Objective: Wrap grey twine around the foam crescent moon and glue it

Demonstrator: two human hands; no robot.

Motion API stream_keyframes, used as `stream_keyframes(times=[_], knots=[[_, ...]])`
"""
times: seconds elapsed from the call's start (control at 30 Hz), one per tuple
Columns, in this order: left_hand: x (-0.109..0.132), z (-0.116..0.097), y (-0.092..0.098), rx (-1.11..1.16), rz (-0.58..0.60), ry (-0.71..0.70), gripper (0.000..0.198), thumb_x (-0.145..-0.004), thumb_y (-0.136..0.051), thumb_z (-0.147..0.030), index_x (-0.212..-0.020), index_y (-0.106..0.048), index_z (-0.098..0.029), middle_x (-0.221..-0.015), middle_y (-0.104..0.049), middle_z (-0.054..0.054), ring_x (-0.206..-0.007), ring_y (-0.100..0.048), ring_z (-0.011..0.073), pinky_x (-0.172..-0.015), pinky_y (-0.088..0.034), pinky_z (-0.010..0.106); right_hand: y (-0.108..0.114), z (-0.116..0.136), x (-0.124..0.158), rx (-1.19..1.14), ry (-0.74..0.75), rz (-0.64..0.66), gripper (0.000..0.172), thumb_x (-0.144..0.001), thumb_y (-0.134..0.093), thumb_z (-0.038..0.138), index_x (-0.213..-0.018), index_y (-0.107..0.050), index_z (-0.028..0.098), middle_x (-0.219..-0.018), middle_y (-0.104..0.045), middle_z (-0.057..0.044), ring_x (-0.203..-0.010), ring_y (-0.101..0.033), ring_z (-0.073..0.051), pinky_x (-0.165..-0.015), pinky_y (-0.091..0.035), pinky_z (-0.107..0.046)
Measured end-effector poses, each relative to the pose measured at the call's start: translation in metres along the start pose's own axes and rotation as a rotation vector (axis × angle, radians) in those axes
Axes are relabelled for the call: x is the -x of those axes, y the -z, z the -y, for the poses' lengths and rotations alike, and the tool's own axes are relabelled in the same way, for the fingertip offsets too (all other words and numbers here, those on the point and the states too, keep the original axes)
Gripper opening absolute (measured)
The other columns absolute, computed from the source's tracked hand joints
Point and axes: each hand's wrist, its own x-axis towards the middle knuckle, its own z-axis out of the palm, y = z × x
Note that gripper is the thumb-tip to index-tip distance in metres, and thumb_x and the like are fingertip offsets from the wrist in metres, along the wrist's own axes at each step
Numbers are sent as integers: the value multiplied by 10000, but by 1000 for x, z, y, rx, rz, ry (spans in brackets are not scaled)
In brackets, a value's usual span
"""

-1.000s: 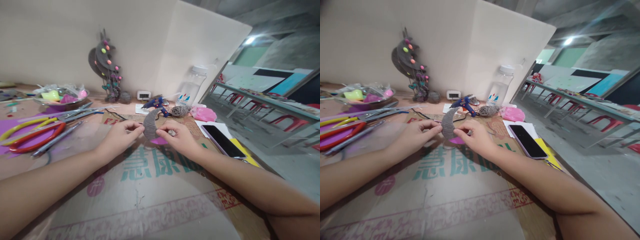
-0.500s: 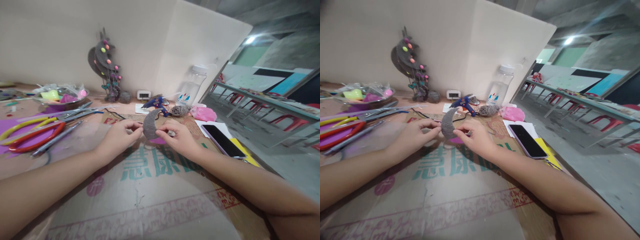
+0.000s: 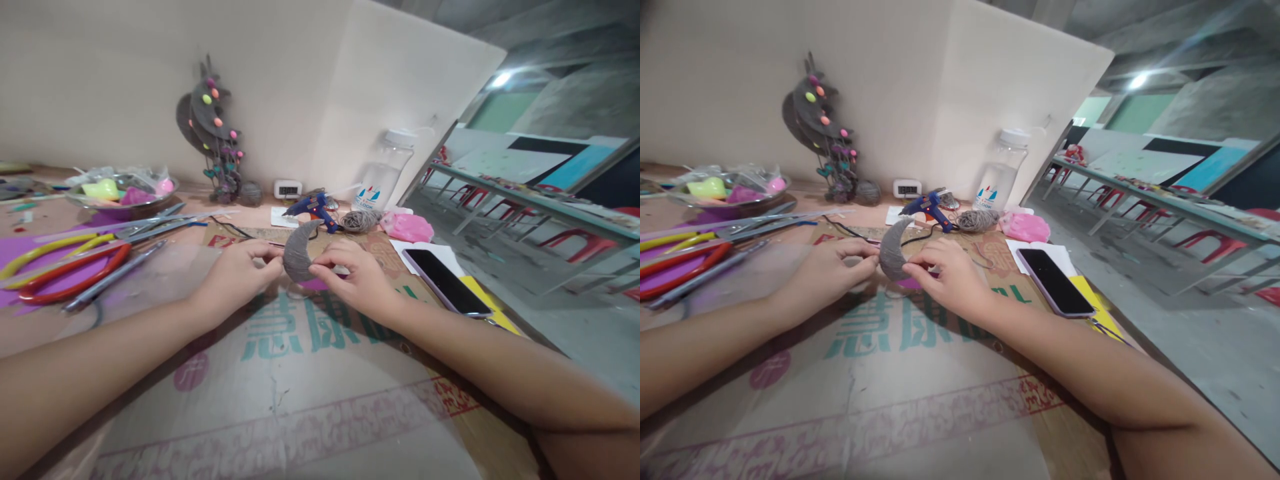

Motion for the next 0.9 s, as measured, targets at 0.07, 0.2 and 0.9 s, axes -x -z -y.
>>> stream_keyframes(times=[0.07,0.2,0.9], knots=[[0,-1,0,31,5,27,209,-710,-517,-185,-786,-711,-205,-897,-736,5,-861,-643,194,-799,-478,260,1,0,-1,-34,-37,-3,205,-854,-552,314,-734,-644,177,-691,-617,-19,-705,-534,-137,-709,-394,-286],[-2,-2,1,119,47,95,214,-732,-511,-229,-805,-710,-200,-828,-730,8,-789,-643,191,-754,-489,275,1,-1,-2,-102,-133,5,180,-842,-564,291,-733,-647,173,-710,-626,-15,-704,-548,-129,-684,-407,-267],[-3,2,-3,401,149,162,148,-735,-557,-304,-738,-626,-174,-661,-620,-22,-563,-531,112,-553,-408,231,1,-14,-7,-339,-316,124,191,-808,-570,310,-729,-649,155,-707,-623,-8,-688,-543,-124,-659,-400,-253]])
